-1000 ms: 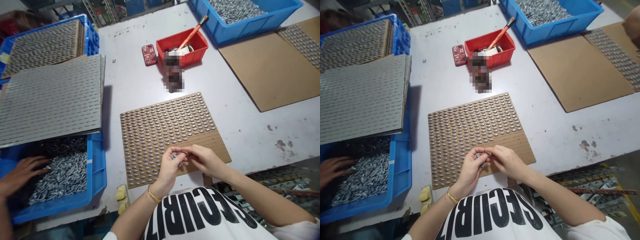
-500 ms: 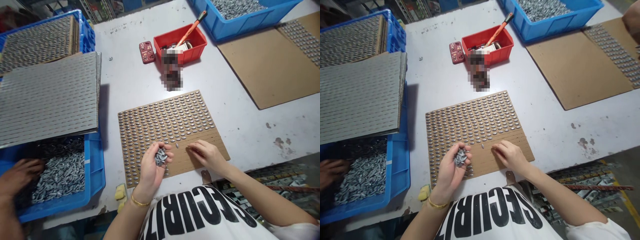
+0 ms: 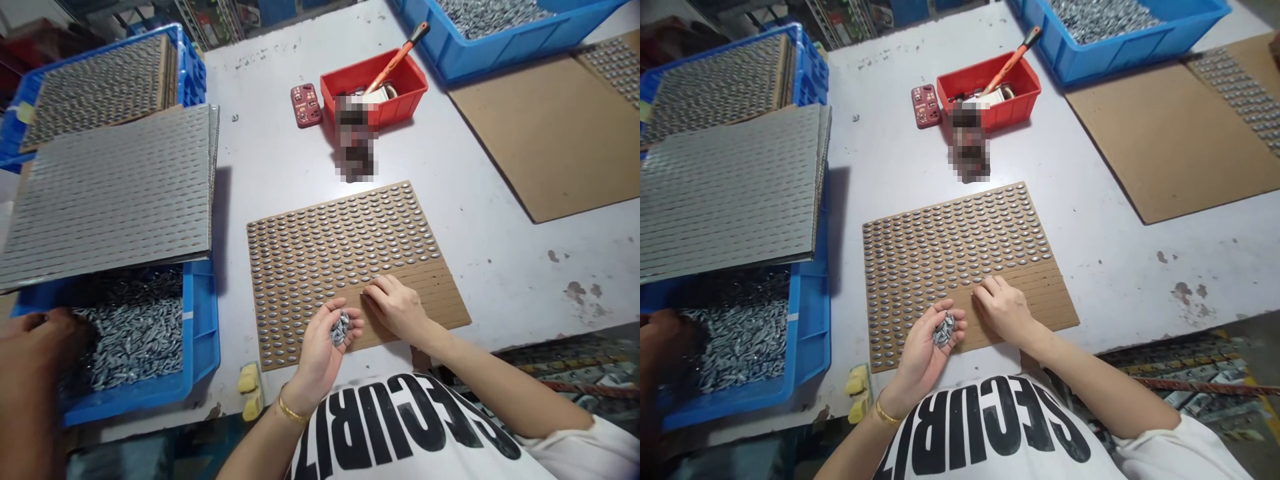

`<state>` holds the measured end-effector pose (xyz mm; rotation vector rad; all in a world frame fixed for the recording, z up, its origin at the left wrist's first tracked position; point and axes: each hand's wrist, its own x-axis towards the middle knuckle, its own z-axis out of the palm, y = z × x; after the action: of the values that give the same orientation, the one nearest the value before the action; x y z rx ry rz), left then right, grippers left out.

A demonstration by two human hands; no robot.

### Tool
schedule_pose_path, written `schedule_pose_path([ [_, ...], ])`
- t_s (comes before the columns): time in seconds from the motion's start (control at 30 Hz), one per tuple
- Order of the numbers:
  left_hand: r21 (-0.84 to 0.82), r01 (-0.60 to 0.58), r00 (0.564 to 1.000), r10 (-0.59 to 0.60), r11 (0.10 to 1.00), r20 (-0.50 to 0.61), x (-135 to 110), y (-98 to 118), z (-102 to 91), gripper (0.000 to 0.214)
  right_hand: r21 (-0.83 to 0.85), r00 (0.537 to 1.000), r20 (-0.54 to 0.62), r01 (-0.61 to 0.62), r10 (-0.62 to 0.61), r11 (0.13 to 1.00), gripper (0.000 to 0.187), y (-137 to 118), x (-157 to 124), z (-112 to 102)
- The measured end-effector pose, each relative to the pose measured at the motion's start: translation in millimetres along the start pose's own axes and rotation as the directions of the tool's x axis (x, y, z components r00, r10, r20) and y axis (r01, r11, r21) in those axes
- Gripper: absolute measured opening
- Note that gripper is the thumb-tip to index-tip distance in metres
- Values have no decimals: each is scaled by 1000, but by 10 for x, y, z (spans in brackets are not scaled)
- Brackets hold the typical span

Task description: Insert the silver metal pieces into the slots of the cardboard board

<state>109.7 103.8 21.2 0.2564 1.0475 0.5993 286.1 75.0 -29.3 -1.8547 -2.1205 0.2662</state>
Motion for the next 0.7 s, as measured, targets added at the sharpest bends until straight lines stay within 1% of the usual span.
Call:
schedule_pose_path([
  [0.1,18,3,1000,-3,1000,17,-15,-15,-9,18,84,1000,-15,15,-14,996,16,27,-33,-8],
  [0.17,32,3,999,-4,999,47,-31,-28,-30,17,224,999,-36,1,7,975,15,23,-34,-8],
  [0.27,61,-13,998,9,998,60,-54,-39,-93,19,467,999,-31,-19,38,884,14,-16,0,-7],
  [0.37,57,-33,999,33,998,-1,-65,-32,-174,27,605,996,-2,-68,86,793,14,-76,59,4],
  [0.4,46,-37,999,38,998,-18,-66,-27,-199,29,621,995,7,-85,104,779,13,-97,80,13],
  [0.47,23,-38,999,39,999,-31,-69,-15,-242,31,622,993,16,-104,120,776,12,-137,122,38],
  [0.6,8,-38,999,38,999,-18,-82,-3,-299,30,551,996,38,-89,81,830,13,-194,203,100],
  [0.7,21,-48,999,48,999,-2,-89,-11,-331,25,485,997,46,-74,59,872,13,-212,254,134],
])
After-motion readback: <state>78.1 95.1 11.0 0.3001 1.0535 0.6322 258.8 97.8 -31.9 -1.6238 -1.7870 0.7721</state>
